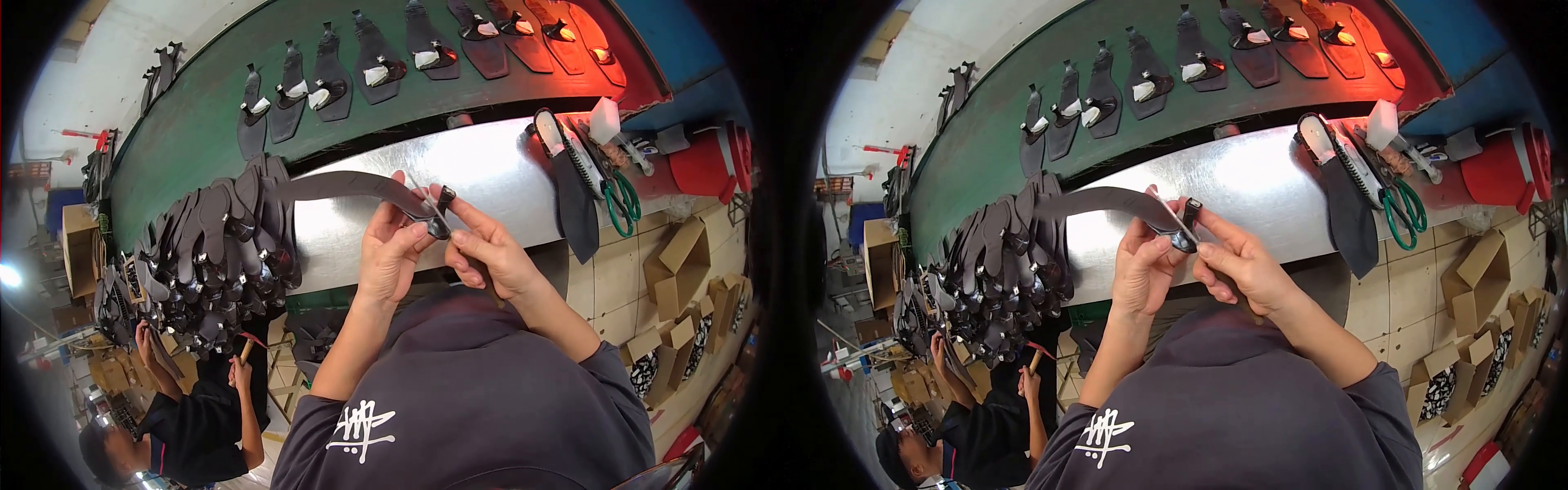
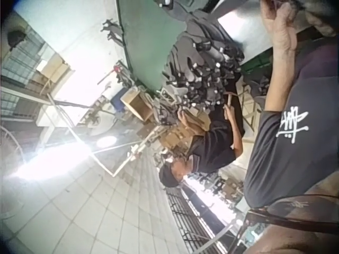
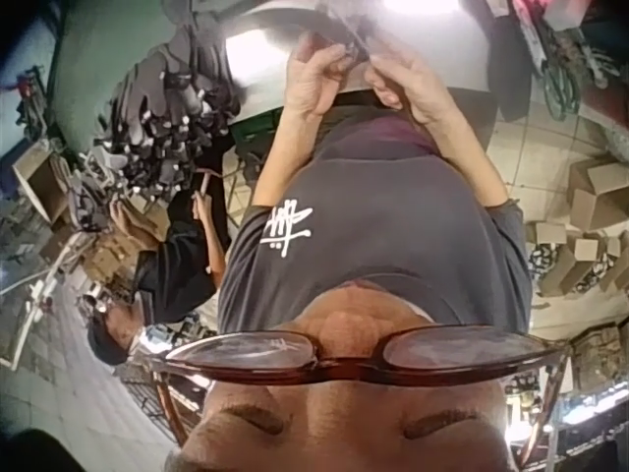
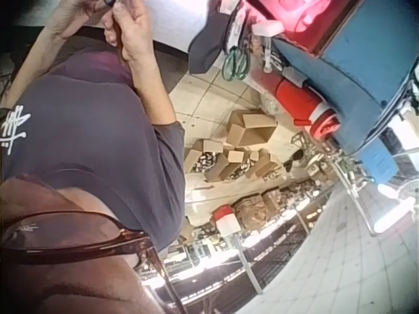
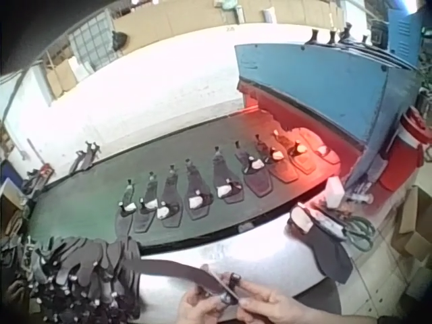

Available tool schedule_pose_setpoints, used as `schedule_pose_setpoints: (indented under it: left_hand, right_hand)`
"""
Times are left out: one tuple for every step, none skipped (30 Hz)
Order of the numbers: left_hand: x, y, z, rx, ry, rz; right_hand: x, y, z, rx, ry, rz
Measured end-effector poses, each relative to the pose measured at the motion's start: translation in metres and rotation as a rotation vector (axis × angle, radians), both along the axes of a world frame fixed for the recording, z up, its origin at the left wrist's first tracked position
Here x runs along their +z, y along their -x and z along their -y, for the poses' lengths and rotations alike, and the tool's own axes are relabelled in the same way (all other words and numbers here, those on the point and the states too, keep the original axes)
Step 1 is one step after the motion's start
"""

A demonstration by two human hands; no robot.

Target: The person is assembling and finishing components of a shoe at a manufacturing station.

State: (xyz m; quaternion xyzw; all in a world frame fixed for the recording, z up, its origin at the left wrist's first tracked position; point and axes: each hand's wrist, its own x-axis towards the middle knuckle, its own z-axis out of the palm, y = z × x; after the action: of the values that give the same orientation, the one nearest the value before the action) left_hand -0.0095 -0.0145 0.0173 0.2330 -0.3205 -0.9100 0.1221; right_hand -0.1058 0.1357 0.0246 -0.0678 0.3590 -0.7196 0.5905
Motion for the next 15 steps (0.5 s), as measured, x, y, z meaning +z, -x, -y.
schedule_pose_setpoints:
  left_hand:
    - [-0.002,0.000,-0.002,-0.003,-0.001,0.002]
    - [-0.005,-0.001,-0.004,0.021,0.099,-0.014]
    - [-0.008,-0.002,-0.006,0.043,0.199,-0.031]
    - [-0.011,-0.002,-0.006,0.064,0.226,-0.039]
    - [-0.015,-0.004,-0.006,0.057,0.222,-0.037]
    - [-0.019,-0.007,-0.006,0.055,0.299,-0.054]
    - [-0.021,-0.009,-0.006,0.052,0.374,-0.071]
    - [-0.023,-0.010,-0.007,0.075,0.403,-0.077]
    - [-0.023,-0.010,-0.008,0.069,0.401,-0.077]
    - [-0.022,-0.011,-0.007,0.055,0.418,-0.091]
    - [-0.022,-0.011,-0.007,0.042,0.434,-0.106]
    - [-0.019,-0.008,-0.008,0.036,0.433,-0.106]
    - [-0.014,-0.005,-0.009,0.024,0.407,-0.078]
    - [-0.011,-0.001,-0.010,0.011,0.382,-0.050]
    - [-0.013,-0.001,-0.008,0.009,0.382,-0.051]
  right_hand:
    - [0.003,-0.002,0.001,0.010,-0.025,-0.103]
    - [0.008,-0.004,0.002,0.019,-0.044,-0.126]
    - [0.008,-0.004,0.002,0.013,-0.046,-0.124]
    - [0.008,-0.004,0.002,0.015,-0.056,-0.064]
    - [0.008,-0.004,0.001,0.016,-0.066,-0.004]
    - [0.007,-0.005,0.000,0.011,-0.067,-0.001]
    - [0.006,-0.006,-0.002,0.013,-0.089,0.042]
    - [0.005,-0.007,-0.003,0.015,-0.111,0.086]
    - [0.005,-0.007,-0.004,0.009,-0.113,0.088]
    - [0.006,-0.008,-0.003,0.000,-0.122,0.038]
    - [0.006,-0.008,-0.004,-0.008,-0.131,-0.012]
    - [0.005,-0.008,-0.004,-0.013,-0.132,-0.011]
    - [0.004,-0.007,-0.005,-0.025,-0.149,-0.058]
    - [0.002,-0.006,-0.005,-0.036,-0.166,-0.105]
    - [0.000,-0.006,-0.005,-0.039,-0.165,-0.105]
